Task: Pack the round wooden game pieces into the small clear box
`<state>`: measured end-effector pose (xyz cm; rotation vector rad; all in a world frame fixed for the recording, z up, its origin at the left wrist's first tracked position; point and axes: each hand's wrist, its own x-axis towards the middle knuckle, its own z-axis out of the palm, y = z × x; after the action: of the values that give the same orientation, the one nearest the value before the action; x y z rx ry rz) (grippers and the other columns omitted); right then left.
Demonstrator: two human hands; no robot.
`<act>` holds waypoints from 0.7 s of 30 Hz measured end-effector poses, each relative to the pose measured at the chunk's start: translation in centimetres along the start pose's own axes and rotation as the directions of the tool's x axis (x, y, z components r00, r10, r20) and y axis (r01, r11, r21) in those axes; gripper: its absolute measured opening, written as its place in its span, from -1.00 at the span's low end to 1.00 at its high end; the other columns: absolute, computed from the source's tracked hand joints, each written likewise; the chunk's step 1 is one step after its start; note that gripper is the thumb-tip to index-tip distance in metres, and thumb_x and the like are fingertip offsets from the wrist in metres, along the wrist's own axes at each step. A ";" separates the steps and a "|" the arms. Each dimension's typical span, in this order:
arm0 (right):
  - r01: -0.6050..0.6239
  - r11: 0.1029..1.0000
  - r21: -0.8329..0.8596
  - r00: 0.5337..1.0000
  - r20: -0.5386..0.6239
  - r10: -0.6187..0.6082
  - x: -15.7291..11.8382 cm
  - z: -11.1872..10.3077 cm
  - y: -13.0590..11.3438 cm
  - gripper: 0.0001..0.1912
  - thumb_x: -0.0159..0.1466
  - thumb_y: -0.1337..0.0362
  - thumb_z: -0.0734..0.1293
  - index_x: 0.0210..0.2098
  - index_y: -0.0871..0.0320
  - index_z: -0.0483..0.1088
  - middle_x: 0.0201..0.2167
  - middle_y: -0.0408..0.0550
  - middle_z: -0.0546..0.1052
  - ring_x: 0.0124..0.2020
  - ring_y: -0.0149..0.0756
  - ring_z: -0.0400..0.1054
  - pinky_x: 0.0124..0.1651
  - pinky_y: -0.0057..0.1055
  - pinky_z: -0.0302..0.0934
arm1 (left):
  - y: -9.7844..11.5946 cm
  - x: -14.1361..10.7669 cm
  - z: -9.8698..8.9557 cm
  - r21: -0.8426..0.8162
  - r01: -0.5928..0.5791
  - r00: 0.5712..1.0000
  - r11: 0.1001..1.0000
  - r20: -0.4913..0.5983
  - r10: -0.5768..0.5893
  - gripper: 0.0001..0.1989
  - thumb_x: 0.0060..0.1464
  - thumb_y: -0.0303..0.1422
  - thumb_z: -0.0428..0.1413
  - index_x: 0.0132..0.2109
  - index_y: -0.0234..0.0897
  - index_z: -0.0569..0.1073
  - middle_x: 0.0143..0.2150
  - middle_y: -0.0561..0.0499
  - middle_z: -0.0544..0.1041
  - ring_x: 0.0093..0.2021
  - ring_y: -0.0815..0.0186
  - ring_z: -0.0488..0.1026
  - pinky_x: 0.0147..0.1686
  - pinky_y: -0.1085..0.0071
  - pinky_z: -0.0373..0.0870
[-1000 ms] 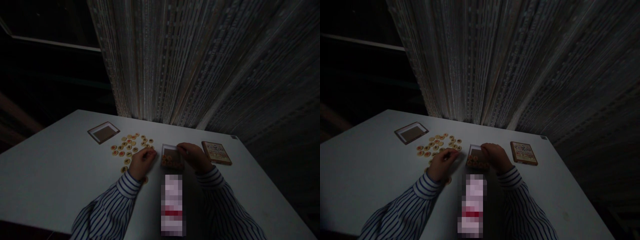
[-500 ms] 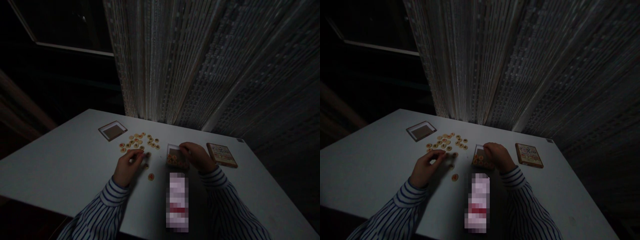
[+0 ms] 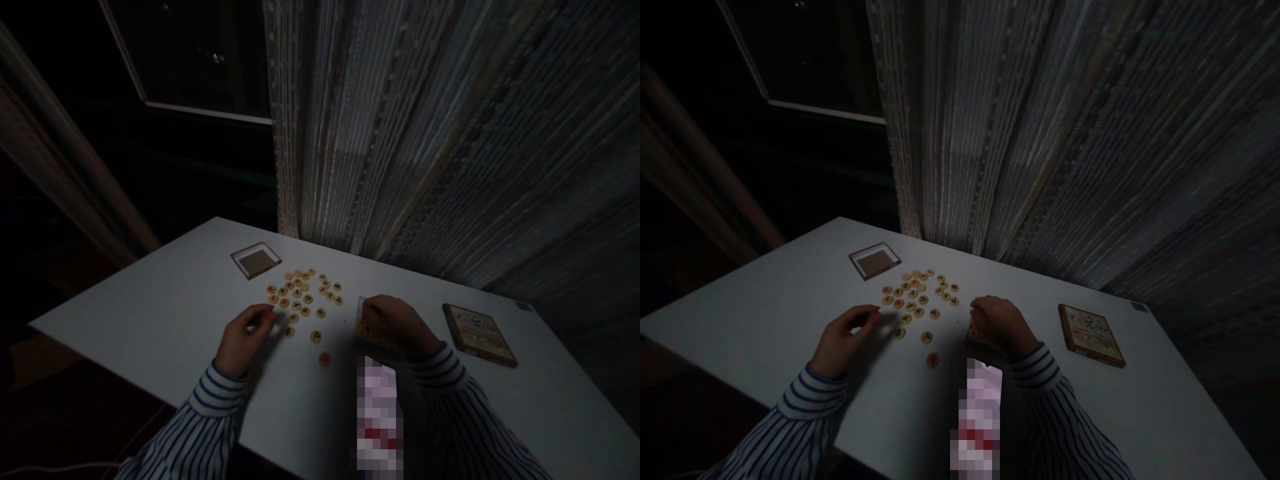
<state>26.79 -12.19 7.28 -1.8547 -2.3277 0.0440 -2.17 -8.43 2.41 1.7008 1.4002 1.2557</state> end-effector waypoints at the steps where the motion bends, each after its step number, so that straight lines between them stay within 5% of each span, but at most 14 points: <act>1: 0.006 1.000 -0.008 1.000 0.019 -0.006 0.2 0.0 -0.2 -0.73 0.25 0.30 0.12 -0.23 0.18 0.43 -0.29 -0.01 0.53 -0.26 -0.30 0.37 -0.23 -0.42 0.15 | -0.1 0.0 -0.2 0.000 0.007 1.000 1.000 0.001 -0.007 -0.73 -0.15 -0.17 0.12 -0.35 -0.28 0.47 -0.43 -0.01 0.56 -0.44 0.31 0.47 -0.39 0.39 0.46; 11: 0.088 0.994 -0.071 0.992 0.097 -0.081 1.8 0.4 -2.2 -0.72 0.26 0.28 0.12 -0.15 0.16 0.40 -0.22 0.02 0.51 -0.18 -0.26 0.36 -0.15 -0.36 0.13 | -1.7 1.0 -0.9 0.192 -0.053 0.998 0.980 -0.007 0.055 -0.67 -0.10 -0.15 0.07 -0.26 -0.30 0.47 -0.30 -0.09 0.56 -0.31 0.23 0.48 -0.23 0.29 0.44; 21: 0.209 0.972 -0.109 0.964 0.192 -0.186 4.0 0.7 -5.1 -0.72 0.28 0.28 0.09 -0.19 0.18 0.40 -0.22 0.02 0.50 -0.18 -0.25 0.35 -0.16 -0.35 0.10 | -3.7 3.6 0.3 0.463 -0.163 0.986 0.871 0.115 0.123 -0.66 -0.06 -0.28 0.03 -0.13 -0.33 0.46 -0.17 -0.16 0.55 -0.14 0.14 0.46 -0.10 0.23 0.38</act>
<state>20.94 -9.42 7.65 -1.7275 -2.6888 0.0400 -3.41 -3.99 0.07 2.1906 1.6503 0.9496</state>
